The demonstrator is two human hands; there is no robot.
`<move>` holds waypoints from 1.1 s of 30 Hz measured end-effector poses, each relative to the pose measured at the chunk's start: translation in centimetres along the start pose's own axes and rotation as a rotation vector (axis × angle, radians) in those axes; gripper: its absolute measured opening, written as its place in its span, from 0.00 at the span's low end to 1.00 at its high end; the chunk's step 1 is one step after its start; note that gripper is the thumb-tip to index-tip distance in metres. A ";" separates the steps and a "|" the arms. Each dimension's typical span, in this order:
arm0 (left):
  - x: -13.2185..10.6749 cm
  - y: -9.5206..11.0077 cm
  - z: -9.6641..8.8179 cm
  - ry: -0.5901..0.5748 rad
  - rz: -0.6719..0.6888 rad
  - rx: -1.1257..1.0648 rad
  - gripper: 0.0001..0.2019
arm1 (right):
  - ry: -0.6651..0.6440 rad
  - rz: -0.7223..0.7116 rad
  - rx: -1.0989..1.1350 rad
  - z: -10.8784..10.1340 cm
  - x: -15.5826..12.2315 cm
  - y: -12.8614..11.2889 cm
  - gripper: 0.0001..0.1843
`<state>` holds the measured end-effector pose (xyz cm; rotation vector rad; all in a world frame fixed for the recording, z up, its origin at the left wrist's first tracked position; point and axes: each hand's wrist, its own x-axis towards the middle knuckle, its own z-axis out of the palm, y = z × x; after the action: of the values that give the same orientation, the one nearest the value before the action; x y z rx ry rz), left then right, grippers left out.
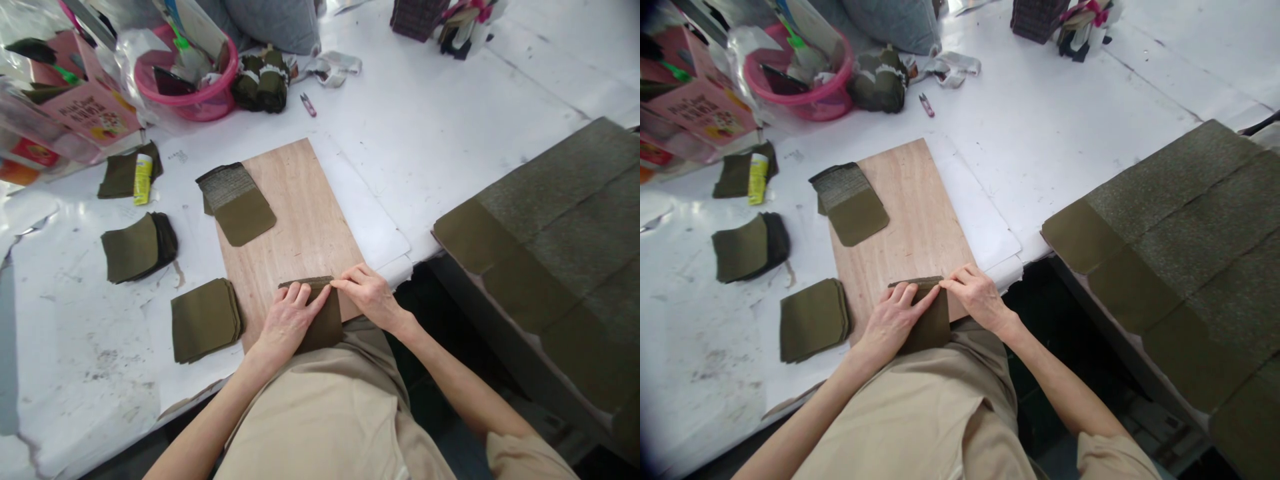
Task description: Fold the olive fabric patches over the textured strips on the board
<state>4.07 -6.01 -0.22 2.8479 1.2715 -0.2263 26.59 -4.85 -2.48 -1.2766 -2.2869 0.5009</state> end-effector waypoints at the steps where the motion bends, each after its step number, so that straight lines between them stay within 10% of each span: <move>1: 0.0 0.0 0.0 0.005 -0.001 -0.005 0.28 | 0.007 0.018 0.010 0.1 0.0 0.0 0.13; 33: -1.9 -0.6 1.4 0.161 -0.080 -0.118 0.23 | -0.100 -0.178 -0.204 -0.2 -0.2 0.9 0.19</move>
<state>2.16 -7.11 -1.33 2.7663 1.3771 0.0763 27.43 -4.56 -2.81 -1.1465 -2.5611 0.2810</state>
